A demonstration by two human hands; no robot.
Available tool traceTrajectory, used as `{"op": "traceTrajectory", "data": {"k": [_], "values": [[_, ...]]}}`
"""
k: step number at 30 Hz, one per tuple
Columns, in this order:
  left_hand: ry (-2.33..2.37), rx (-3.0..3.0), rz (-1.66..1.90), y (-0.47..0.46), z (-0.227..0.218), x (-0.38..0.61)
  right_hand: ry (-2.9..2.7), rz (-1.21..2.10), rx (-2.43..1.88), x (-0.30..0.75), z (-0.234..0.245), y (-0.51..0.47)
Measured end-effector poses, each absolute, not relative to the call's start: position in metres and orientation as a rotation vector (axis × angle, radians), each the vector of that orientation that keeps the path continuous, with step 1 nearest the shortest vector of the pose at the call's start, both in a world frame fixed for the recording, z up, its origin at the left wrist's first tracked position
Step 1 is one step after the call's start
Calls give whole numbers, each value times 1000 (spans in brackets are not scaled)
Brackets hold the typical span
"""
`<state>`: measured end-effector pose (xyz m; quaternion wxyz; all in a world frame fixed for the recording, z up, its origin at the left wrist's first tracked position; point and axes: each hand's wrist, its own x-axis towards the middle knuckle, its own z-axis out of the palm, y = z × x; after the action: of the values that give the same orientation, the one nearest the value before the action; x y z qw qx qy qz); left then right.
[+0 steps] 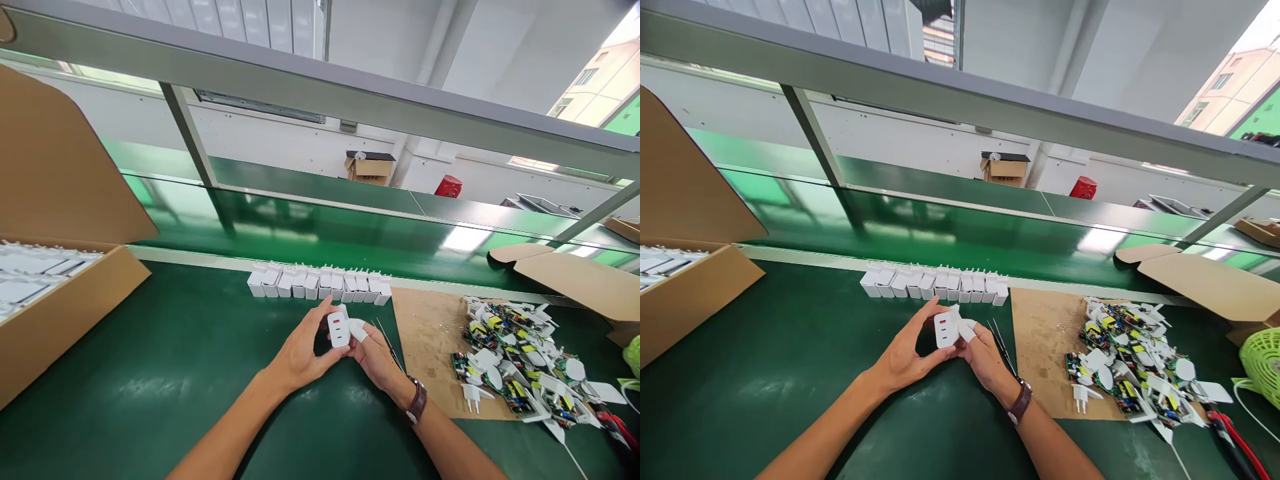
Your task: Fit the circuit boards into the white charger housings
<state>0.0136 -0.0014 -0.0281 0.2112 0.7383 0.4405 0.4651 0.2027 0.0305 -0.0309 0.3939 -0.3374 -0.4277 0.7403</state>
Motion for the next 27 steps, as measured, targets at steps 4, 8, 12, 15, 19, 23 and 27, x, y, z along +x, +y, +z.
{"op": "traceTrajectory", "data": {"k": [4,8,12,15,19,23,27], "values": [[1238,2084,1363,-1,-29,13,-1066,1929,-819,200,-31,27],[1225,2107,1363,-1,-27,12,-1075,1944,-808,201,-33,27],[1213,2124,1365,-1,-26,12,-1091,1936,-814,201,-35,28],[1201,2136,1355,-2,-25,12,-1105,1936,-810,202,-35,28],[1203,2160,1330,-2,-21,12,-1163,1894,-840,202,-37,28],[1344,2204,1237,-1,-20,11,-1349,1502,-980,202,-38,27],[1438,2172,1005,1,-25,9,-1671,997,-1077,203,-36,24]]}}
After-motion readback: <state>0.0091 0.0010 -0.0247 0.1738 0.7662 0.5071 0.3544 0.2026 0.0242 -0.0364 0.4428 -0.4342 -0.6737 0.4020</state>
